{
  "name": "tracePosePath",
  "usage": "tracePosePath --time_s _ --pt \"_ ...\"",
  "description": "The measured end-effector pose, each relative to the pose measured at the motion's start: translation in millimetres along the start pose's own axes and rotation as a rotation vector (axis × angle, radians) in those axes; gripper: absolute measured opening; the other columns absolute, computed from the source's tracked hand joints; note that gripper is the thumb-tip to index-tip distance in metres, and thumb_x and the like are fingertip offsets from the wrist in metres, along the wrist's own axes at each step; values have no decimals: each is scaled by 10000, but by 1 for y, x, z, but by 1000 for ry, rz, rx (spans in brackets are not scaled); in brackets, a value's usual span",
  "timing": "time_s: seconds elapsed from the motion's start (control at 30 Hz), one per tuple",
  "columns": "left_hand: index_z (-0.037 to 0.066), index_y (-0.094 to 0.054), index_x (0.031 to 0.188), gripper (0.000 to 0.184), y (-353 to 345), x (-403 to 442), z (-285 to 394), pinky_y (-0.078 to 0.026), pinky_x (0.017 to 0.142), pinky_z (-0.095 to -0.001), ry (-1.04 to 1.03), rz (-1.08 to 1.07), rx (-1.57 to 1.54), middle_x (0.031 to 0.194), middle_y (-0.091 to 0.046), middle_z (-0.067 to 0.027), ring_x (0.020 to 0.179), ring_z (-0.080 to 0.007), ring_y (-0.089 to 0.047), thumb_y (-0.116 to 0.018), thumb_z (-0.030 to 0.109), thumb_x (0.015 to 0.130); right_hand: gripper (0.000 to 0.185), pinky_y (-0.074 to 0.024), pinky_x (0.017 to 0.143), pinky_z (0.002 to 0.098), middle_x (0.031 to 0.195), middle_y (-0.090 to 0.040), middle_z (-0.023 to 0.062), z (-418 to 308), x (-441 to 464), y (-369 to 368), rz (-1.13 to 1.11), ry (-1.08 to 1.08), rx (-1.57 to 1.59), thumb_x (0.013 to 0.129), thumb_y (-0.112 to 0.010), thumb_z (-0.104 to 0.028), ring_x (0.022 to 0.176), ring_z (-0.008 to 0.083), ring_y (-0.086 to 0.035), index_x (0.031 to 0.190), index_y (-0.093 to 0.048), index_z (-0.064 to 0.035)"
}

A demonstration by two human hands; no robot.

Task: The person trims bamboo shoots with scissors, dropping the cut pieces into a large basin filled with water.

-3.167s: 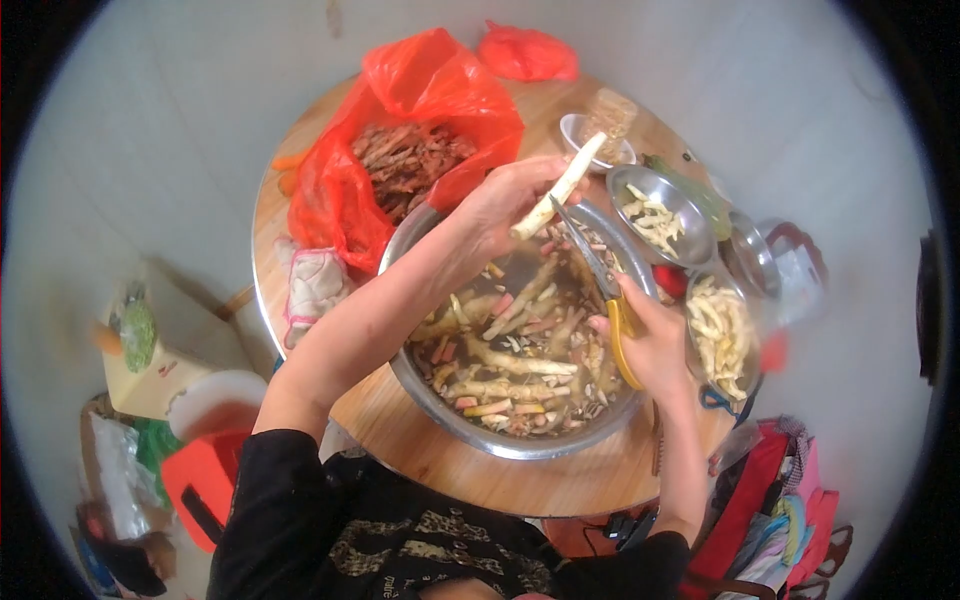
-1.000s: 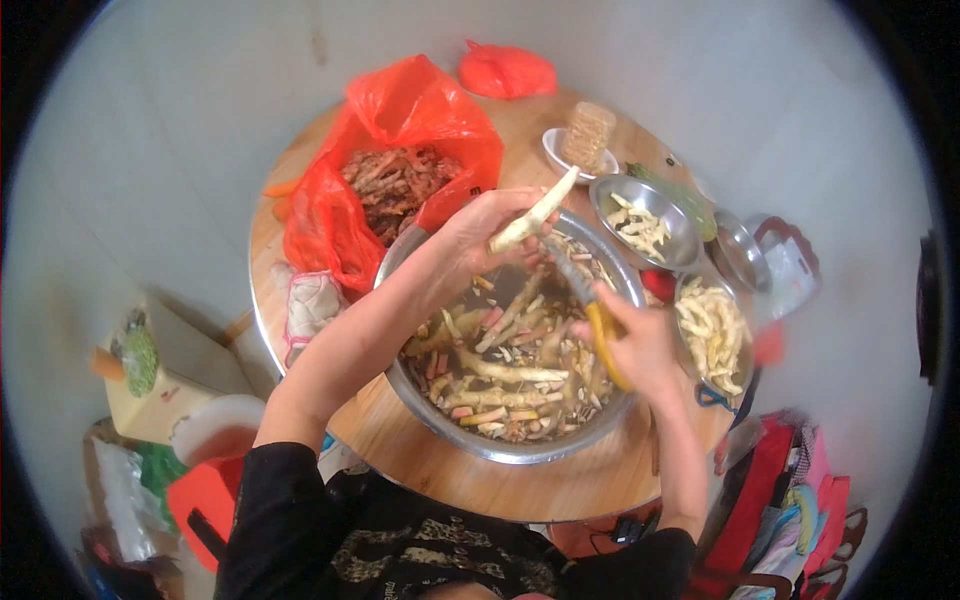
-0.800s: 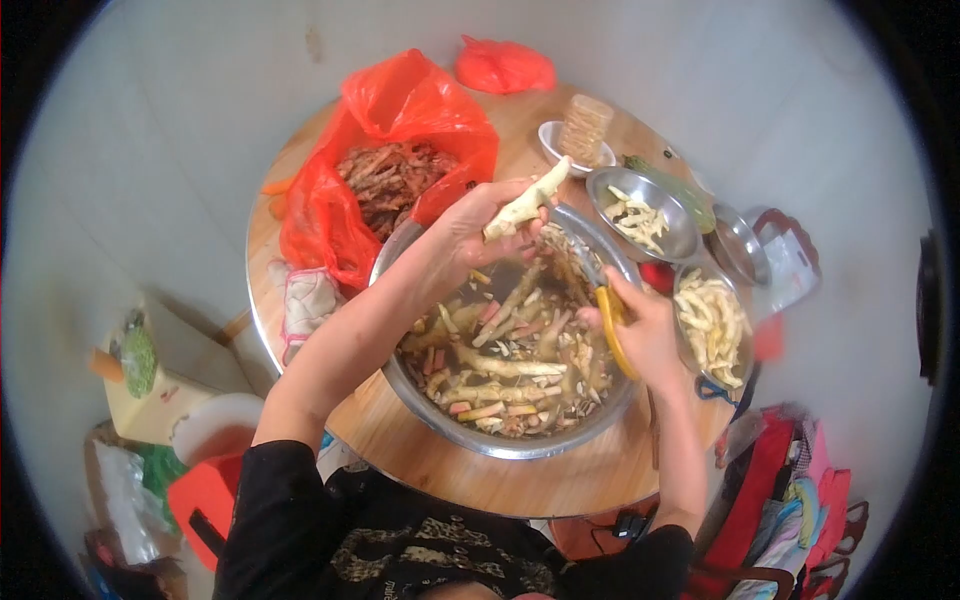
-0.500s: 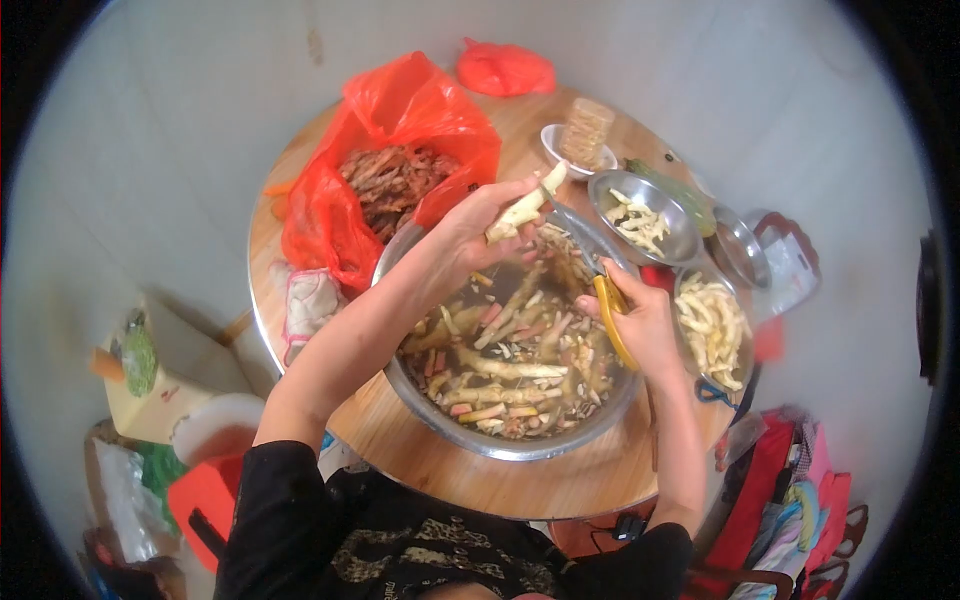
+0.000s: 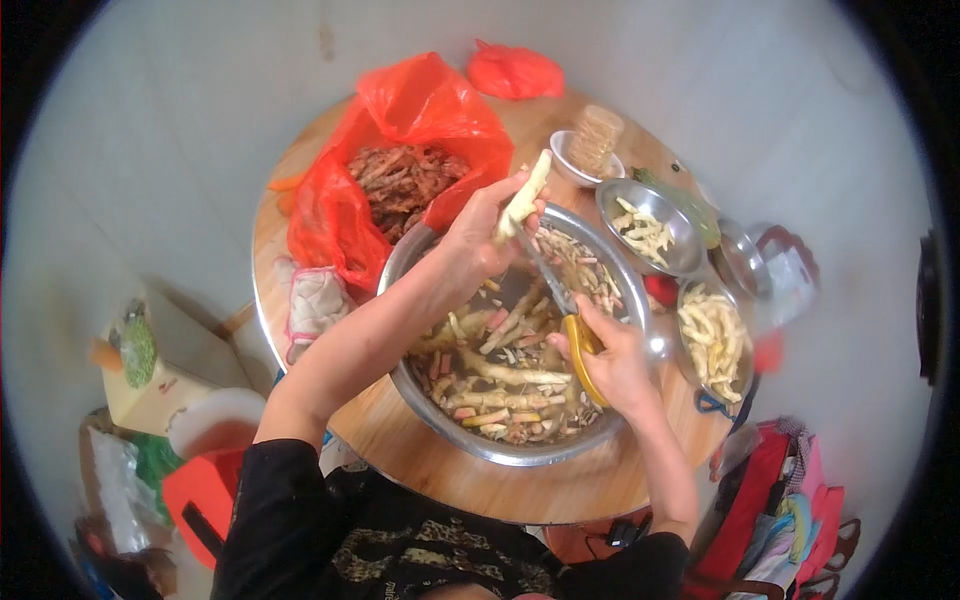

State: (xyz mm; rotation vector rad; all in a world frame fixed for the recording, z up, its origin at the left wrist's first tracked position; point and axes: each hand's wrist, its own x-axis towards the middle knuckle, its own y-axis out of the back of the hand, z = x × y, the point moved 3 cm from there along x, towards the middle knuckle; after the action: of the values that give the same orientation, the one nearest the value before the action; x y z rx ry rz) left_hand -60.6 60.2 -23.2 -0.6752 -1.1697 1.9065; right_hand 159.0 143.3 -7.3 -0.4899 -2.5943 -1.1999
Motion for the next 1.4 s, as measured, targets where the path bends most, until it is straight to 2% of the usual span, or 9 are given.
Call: tracePosePath --time_s 0.27,0.37,0.5,0.7,0.83,0.9,0.97,1.2,1.4 --pt "106 -608 1062 254 9 6 2 -514 575 -312 -42 38 147 822 -635 -5 645 -145 -587 -590 335 954 541 -568 773 360 1068 -705 229 -3 -1 10 20 168 -9 815 -810 -190 939 293 -727 1261 -608 38" --pt "115 -603 1030 225 6 4 0 -516 594 -372 -22 14 178 802 -616 1 640 -155 -574 -589 326 953 541 -570 771 363 1064 -706 228 -10 5 15 37 -37 -69 809 -818 -207 941 288 -728 1251 -616 31" --pt "131 -595 1021 200 -10 -13 3 -511 606 -429 -57 159 252 793 -596 -7 648 -162 -565 -585 318 953 564 -558 738 326 993 -714 221 -1 -7 -3 1 156 -71 789 -842 -241 851 242 -728 1247 -637 15" --pt "179 -536 1212 289 -1 2 -1 -522 592 -467 76 35 145 800 -584 -14 646 -165 -564 -575 300 953 563 -551 767 311 1043 -728 194 12 -9 6 54 -188 131 809 -835 -215 872 128 -687 1263 -621 38" --pt "172 -499 1297 367 -2 -2 2 -525 574 -469 -50 -44 311 780 -571 -14 650 -164 -564 -569 269 951 578 -538 761 291 961 -736 183 7 -14 1 -79 -26 -20 801 -842 -213 834 125 -668 1269 -616 39" --pt "106 -408 1370 454 -7 -7 4 -563 623 -371 -70 -106 353 809 -554 -57 649 -204 -598 -565 192 952 568 -538 750 302 937 -736 185 8 -16 4 -74 -43 8 799 -842 -219 831 155 -688 1254 -626 42" --pt "104 -402 1383 473 -11 -8 3 -558 598 -370 -69 -113 333 813 -555 -61 637 -204 -597 -569 190 948 554 -546 761 323 971 -732 208 6 -11 15 -52 -225 113 801 -838 -225 867 215 -722 1239 -634 46" --pt "90 -421 1383 473 -7 -3 7 -572 574 -387 -55 -257 302 851 -593 -79 627 -191 -609 -574 179 944 537 -556 792 335 1053 -724 202 1 -17 7 -56 -12 -35 787 -842 -231 888 256 -731 1233 -656 2" --pt "-16 -514 1268 359 1 8 1 -581 586 -360 -221 62 627 888 -640 -98 687 -204 -645 -572 146 954 602 -554 849 350 1110 -706 205 -12 -20 29 27 -189 -150 729 -870 -264 976 278 -720 1245 -658 -38"
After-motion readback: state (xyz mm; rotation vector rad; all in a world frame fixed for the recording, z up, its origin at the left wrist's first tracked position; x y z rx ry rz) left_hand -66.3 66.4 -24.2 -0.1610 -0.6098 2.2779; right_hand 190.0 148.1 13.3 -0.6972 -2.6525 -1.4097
